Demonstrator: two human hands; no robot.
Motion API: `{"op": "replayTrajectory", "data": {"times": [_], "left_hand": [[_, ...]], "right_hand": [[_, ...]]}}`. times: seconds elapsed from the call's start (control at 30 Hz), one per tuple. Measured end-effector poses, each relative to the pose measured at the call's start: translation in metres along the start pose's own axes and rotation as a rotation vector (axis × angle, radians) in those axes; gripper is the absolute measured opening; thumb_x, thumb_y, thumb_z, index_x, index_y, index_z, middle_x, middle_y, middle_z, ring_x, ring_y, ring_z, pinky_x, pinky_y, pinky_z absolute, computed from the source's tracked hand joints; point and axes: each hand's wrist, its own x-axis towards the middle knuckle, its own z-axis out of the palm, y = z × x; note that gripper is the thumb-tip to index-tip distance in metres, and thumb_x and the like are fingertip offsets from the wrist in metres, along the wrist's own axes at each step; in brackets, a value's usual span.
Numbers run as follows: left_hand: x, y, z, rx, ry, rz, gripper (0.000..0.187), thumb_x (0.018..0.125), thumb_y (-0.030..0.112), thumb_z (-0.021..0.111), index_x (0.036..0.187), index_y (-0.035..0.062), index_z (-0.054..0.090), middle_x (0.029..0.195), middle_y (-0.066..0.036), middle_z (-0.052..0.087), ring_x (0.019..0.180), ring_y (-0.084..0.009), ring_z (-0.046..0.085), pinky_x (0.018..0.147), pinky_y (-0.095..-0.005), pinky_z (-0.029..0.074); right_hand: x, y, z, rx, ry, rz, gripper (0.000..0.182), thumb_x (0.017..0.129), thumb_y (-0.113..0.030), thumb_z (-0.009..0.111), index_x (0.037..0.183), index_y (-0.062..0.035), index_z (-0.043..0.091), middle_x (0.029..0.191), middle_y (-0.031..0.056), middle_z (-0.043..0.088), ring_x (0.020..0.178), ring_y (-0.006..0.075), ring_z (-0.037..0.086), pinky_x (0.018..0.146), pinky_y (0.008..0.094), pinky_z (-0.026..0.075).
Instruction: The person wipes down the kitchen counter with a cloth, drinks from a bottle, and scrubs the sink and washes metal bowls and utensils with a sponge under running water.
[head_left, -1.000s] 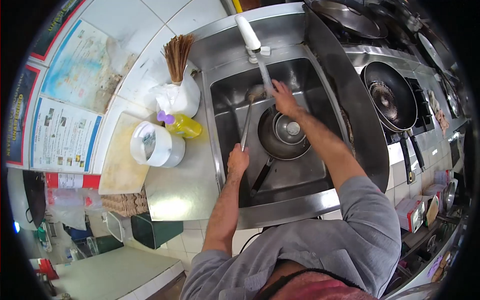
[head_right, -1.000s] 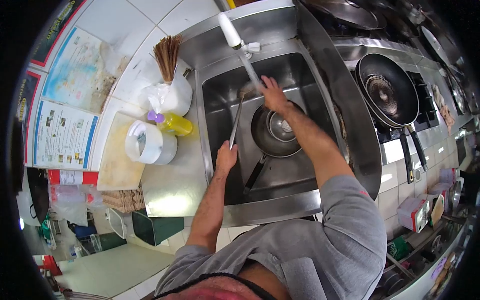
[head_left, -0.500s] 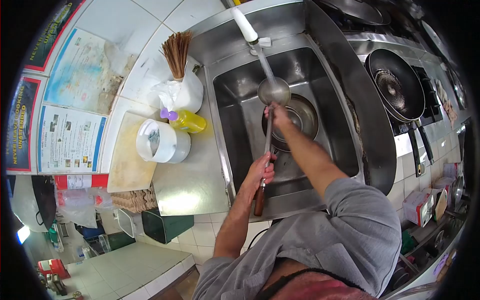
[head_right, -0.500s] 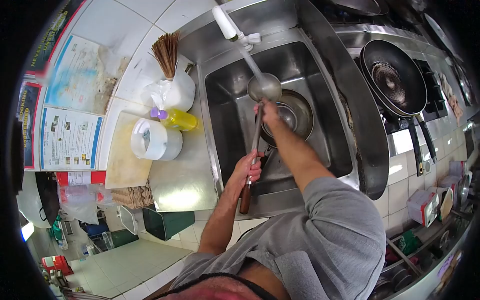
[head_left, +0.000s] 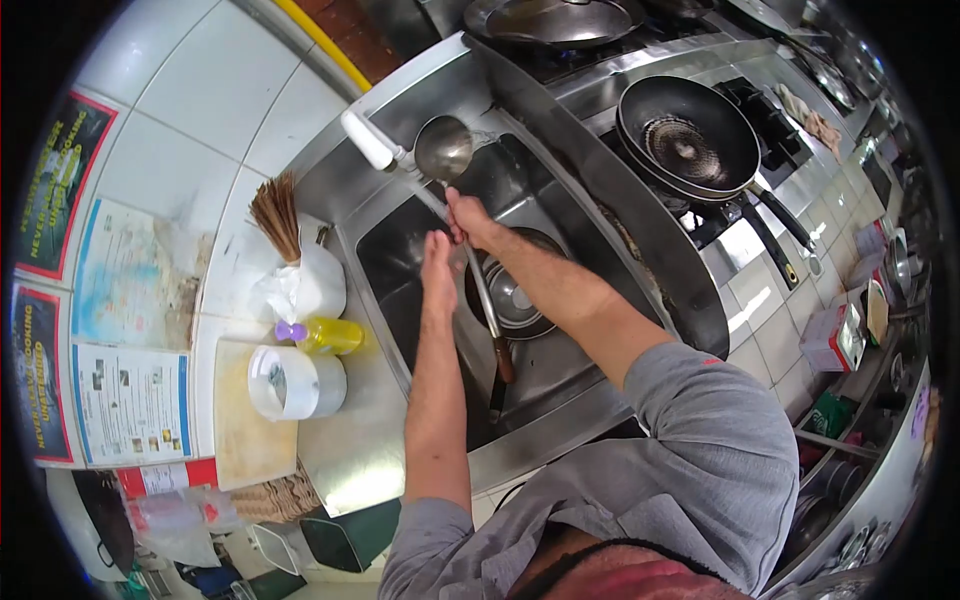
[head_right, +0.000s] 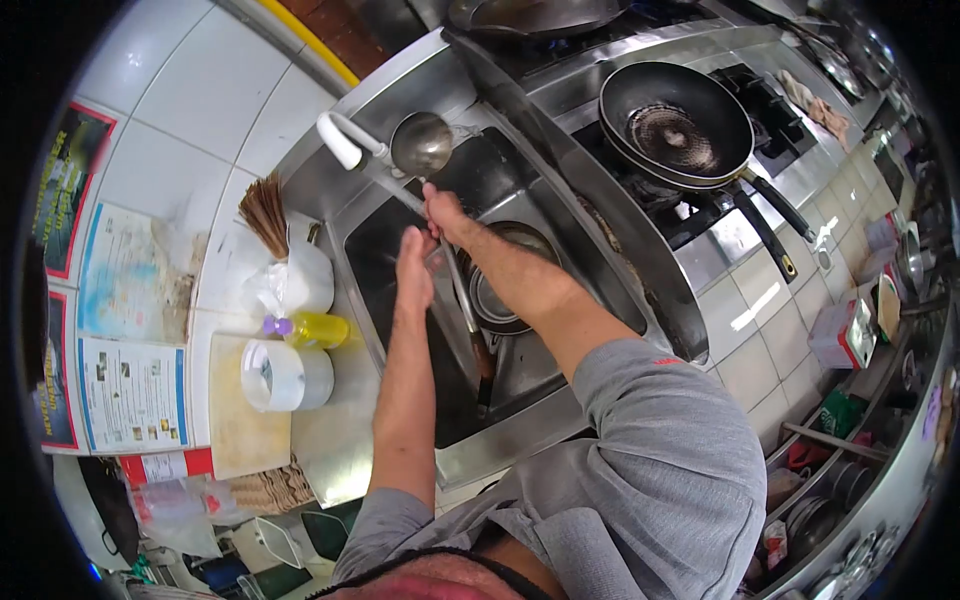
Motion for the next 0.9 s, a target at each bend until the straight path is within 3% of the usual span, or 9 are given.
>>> {"op": "replayTrajectory", "data": {"times": [0.17,0.27,0.4,0.47,0.57,0.7,0.77,0.8,0.9], "left_hand": [[0.048,0.045,0.022,0.041,-0.011,0.210,0.060,0.085,0.033,0.053,0.131,0.0021,0.030,0.108,-0.013,0.056,0.093,-0.0218,0.057,0.076,-0.0364,0.043],[0.073,0.031,0.018,0.502,0.379,0.125,0.041,0.084,0.020,0.051,0.121,0.0023,0.043,0.096,-0.015,0.062,0.085,-0.0287,0.061,0.072,-0.0396,0.046],[0.108,0.022,0.008,0.751,0.430,0.302,0.028,0.082,0.014,0.051,0.106,0.0003,0.052,0.097,-0.019,0.060,0.082,-0.0306,0.062,0.063,-0.0372,0.052],[0.100,0.041,0.022,-0.060,0.330,0.228,0.028,0.085,0.018,0.051,0.105,-0.0011,0.050,0.094,-0.019,0.059,0.079,-0.0323,0.062,0.061,-0.0432,0.053],[0.087,0.041,0.040,-0.407,0.259,0.017,0.033,0.087,0.022,0.052,0.108,-0.0024,0.045,0.091,-0.019,0.057,0.076,-0.0340,0.062,0.061,-0.0454,0.053],[0.069,0.024,0.048,-0.136,0.029,-0.173,0.028,0.090,0.029,0.046,0.099,0.0019,0.049,0.080,-0.012,0.057,0.062,-0.0238,0.058,0.054,-0.0332,0.049],[0.061,0.022,0.041,-0.072,-0.007,-0.133,0.027,0.090,0.029,0.046,0.092,0.0033,0.051,0.067,-0.007,0.056,0.052,-0.0177,0.055,0.047,-0.0291,0.047],[0.066,0.021,0.033,-0.213,-0.029,-0.112,0.025,0.089,0.029,0.047,0.084,0.0052,0.051,0.058,-0.002,0.047,0.047,-0.0137,0.047,0.042,-0.0265,0.040],[0.043,0.027,0.033,-0.300,0.033,-0.093,0.027,0.088,0.030,0.049,0.071,0.0095,0.047,0.047,0.005,0.028,0.038,-0.0087,0.030,0.037,-0.0245,0.028]], "right_hand": [[-0.040,0.029,-0.014,-0.451,-0.057,-0.095,0.046,0.081,-0.046,0.052,0.072,-0.0010,0.054,0.050,0.0068,0.047,0.036,0.0182,0.045,0.031,0.0343,0.033],[-0.061,0.052,-0.035,-0.602,-0.132,-0.128,0.032,0.082,-0.031,0.058,0.092,-0.0011,0.049,0.056,0.0021,0.045,0.038,0.0117,0.042,0.032,0.0277,0.033],[-0.118,0.063,-0.087,-0.240,-0.444,0.130,0.024,0.081,-0.023,0.061,0.089,-0.0053,0.046,0.051,0.0009,0.042,0.037,0.0117,0.043,0.034,0.0276,0.037],[-0.158,0.055,-0.107,-0.196,-0.411,0.346,0.026,0.080,-0.024,0.063,0.087,-0.0059,0.045,0.051,0.0006,0.043,0.036,0.0111,0.042,0.034,0.0254,0.037],[-0.180,0.035,-0.127,-0.171,-0.402,0.275,0.032,0.080,-0.028,0.064,0.093,-0.0042,0.047,0.051,-0.0008,0.041,0.035,0.0097,0.042,0.033,0.0253,0.036],[-0.199,0.004,-0.124,-0.679,-0.103,0.133,0.038,0.081,-0.029,0.062,0.101,-0.0001,0.047,0.059,0.0070,0.052,0.047,0.0207,0.055,0.045,0.0351,0.045],[-0.207,0.009,-0.134,-1.221,0.133,-0.406,0.042,0.082,-0.028,0.058,0.107,0.0034,0.045,0.078,0.0191,0.060,0.072,0.0358,0.060,0.065,0.0448,0.047],[-0.228,-0.010,-0.123,-1.180,0.165,-0.219,0.039,0.082,-0.026,0.056,0.104,0.0042,0.045,0.093,0.0266,0.057,0.091,0.0436,0.053,0.080,0.0476,0.042],[-0.267,-0.029,-0.117,-1.256,0.279,-0.184,0.032,0.081,-0.021,0.058,0.100,0.0022,0.047,0.089,0.0254,0.058,0.088,0.0402,0.056,0.075,0.0432,0.044]]}}
